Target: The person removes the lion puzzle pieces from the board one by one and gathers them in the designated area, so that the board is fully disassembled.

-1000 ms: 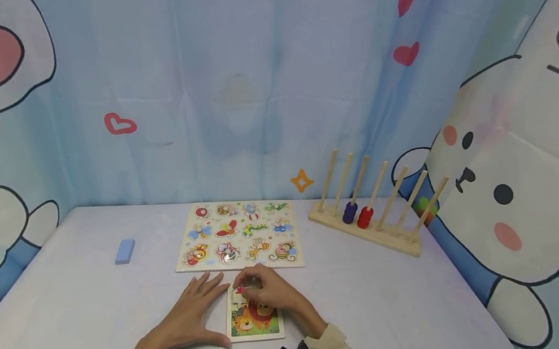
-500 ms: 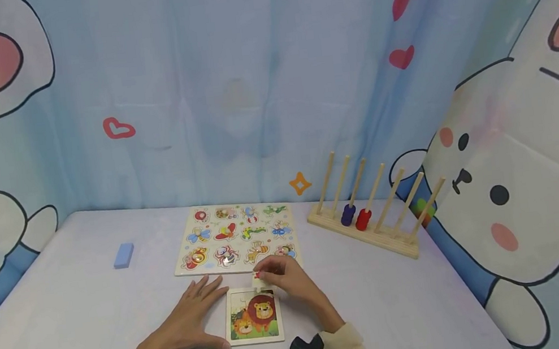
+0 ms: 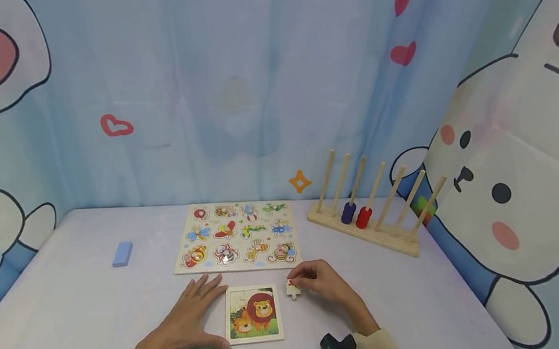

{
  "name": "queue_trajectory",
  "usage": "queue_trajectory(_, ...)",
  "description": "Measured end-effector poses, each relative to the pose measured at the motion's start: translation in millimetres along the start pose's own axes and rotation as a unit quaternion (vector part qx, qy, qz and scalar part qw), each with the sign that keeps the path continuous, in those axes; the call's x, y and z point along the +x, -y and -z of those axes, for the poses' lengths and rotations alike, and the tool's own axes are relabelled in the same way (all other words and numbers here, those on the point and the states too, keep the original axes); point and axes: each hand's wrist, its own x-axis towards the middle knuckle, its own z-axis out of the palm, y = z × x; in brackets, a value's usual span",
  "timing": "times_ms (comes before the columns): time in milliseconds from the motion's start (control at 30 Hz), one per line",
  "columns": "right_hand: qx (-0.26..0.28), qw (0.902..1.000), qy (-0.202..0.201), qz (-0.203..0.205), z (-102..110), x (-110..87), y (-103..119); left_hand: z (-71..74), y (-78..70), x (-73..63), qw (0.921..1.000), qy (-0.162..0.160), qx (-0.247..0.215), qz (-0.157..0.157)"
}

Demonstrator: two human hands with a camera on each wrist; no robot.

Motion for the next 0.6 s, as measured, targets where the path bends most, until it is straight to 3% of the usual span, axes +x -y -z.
queue_trajectory(267,-0.071,0.9971,-0.018,0.017,-5.0,1.7,-5.8,2.7,-1.4,-0.2,1.0,-0.005,-0.001,-0.003)
queue_trajectory(600,-0.12,0.9919,-0.042,-0.007,-11.9,4.1,-3.5,1.3,-2.1,-0.7,1.0,-0.008,0.0,-0.003)
